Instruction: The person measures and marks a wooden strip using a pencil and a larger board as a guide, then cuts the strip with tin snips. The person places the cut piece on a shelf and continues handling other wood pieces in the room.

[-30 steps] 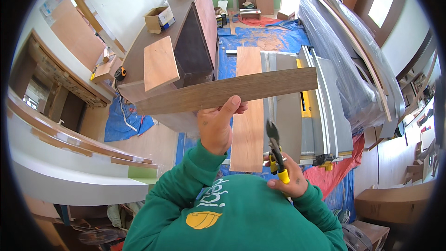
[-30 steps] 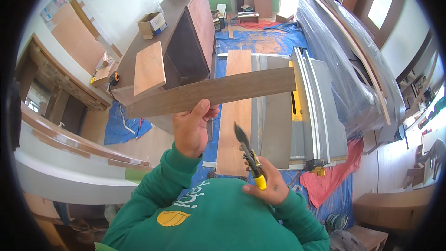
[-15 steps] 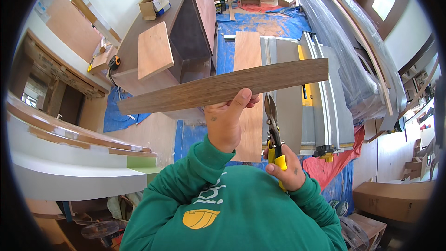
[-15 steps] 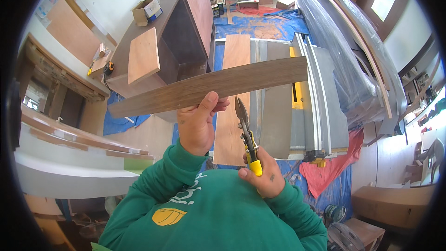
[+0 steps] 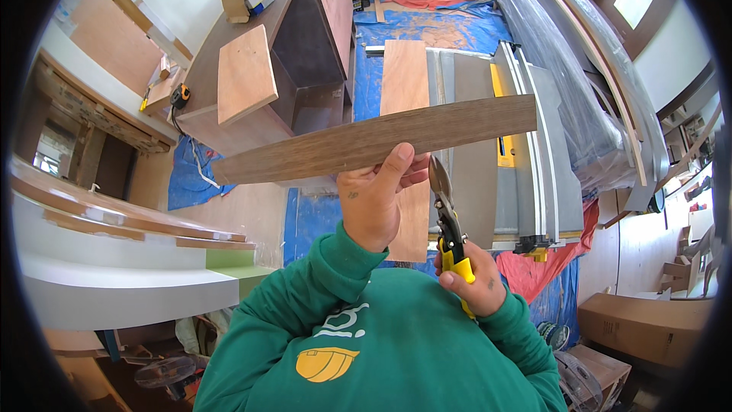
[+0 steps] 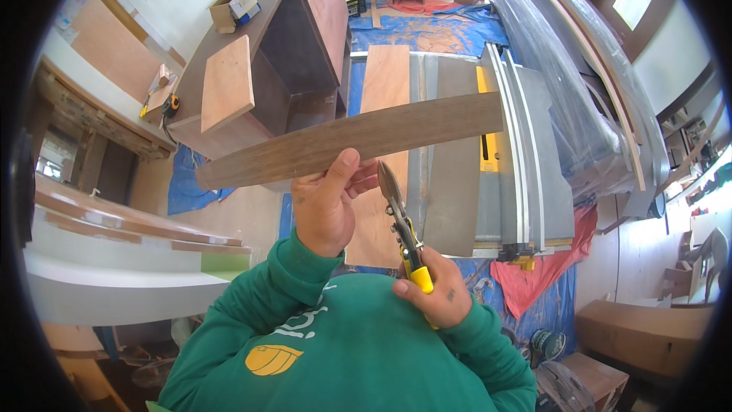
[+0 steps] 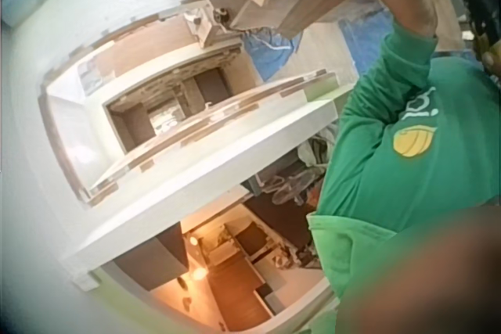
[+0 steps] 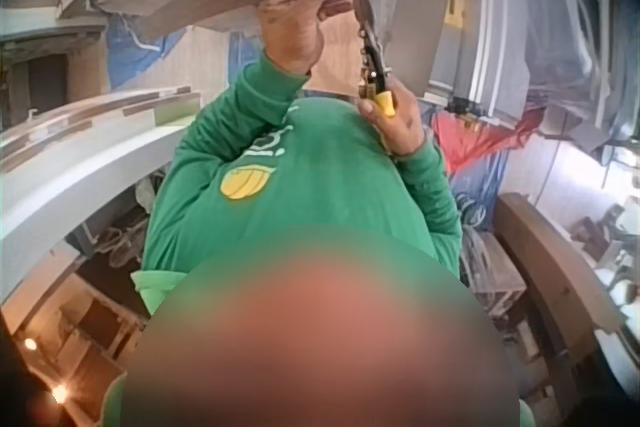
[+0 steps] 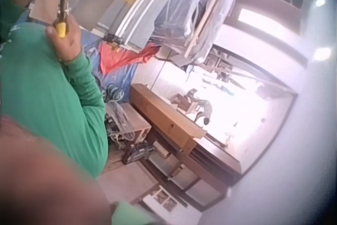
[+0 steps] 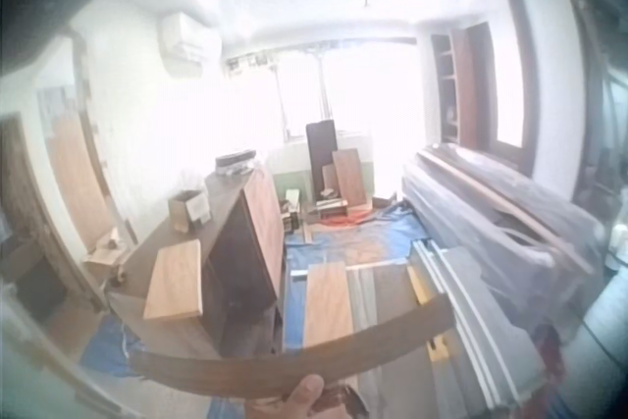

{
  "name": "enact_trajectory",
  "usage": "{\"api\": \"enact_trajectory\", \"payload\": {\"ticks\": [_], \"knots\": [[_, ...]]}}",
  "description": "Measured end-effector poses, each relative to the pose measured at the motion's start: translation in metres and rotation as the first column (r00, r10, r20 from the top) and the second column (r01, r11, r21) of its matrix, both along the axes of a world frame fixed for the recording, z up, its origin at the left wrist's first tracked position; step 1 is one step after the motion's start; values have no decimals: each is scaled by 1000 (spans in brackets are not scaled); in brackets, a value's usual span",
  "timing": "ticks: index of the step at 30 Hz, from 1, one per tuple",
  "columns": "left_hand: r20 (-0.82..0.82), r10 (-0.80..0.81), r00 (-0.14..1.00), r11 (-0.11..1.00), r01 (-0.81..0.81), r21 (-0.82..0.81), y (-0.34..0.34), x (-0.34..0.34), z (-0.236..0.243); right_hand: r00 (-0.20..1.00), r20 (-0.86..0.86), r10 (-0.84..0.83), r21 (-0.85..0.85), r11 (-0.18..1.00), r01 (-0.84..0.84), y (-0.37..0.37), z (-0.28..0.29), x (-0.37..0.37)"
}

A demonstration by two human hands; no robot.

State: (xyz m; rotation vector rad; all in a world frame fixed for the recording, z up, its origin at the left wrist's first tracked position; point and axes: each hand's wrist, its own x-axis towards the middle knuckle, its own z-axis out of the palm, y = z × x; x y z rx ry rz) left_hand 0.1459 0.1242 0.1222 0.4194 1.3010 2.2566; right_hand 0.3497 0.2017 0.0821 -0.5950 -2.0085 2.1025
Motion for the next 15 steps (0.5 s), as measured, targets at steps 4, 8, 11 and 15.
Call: {"api": "enact_trajectory", "payload": {"ticks": [4,8,11,15], "knots": [[9,-14,1000,1000,14,5,1,0,1,1000,30,5,16,1000,-5,1,2,1],[23,-27,999,1000,27,-1,1,3,1,1000,22,-18,-1,1000,18,0,2,0],[7,-21,1000,1000,22,-13,0,3,0,1000,2,-28,-5,1000,28,-1,0,-2],[-15,-26,1000,1000,26,-4,0,3,-1,999,10,-31,-1,1000,31,-2,-2,-2]]}}
